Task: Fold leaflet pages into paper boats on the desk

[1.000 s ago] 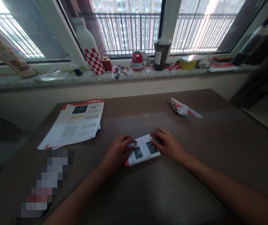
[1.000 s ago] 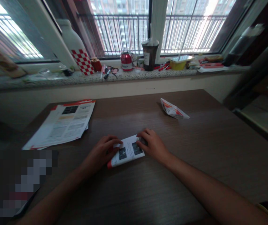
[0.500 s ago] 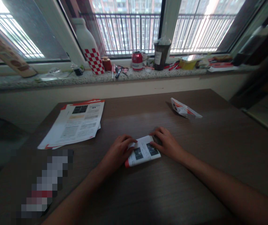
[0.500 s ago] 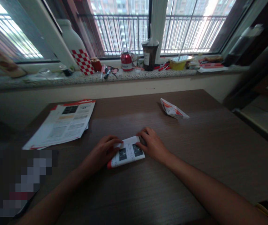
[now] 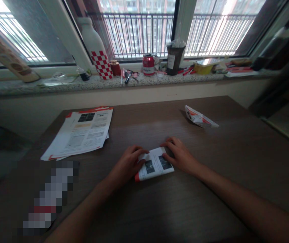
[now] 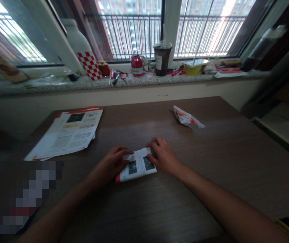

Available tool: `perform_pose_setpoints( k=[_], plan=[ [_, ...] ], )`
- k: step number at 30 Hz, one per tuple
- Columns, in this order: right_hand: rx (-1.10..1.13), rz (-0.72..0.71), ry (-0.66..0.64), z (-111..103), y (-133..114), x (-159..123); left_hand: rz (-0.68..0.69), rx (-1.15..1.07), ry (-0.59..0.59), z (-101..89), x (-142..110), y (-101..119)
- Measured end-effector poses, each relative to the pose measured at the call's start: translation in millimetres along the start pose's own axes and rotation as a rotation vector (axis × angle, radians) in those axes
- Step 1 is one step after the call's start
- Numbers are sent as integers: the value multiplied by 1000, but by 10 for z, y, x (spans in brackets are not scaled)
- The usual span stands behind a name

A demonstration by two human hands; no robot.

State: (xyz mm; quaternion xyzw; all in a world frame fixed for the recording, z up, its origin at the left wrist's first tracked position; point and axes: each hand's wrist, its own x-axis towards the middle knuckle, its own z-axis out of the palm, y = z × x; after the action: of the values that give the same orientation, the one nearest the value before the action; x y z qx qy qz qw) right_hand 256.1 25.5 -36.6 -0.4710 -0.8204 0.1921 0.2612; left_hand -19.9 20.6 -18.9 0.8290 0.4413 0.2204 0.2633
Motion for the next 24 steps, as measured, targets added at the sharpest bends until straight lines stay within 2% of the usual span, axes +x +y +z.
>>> perform_pose_setpoints(
  k=[9, 14, 19, 24],
  plan=[
    [43, -10, 2, -1, -4, 4, 20, -4, -5, 3, -21, 6],
    [96, 51, -9, -19, -35, -2, 0, -35, -27, -16, -16, 45],
    [298, 76, -7, -38, -75, -22, -4, -57, 2, -68, -3, 95],
    [474, 108, 27, -27, -130, -36, -61, -269, -57, -82, 11, 176]
  ],
)
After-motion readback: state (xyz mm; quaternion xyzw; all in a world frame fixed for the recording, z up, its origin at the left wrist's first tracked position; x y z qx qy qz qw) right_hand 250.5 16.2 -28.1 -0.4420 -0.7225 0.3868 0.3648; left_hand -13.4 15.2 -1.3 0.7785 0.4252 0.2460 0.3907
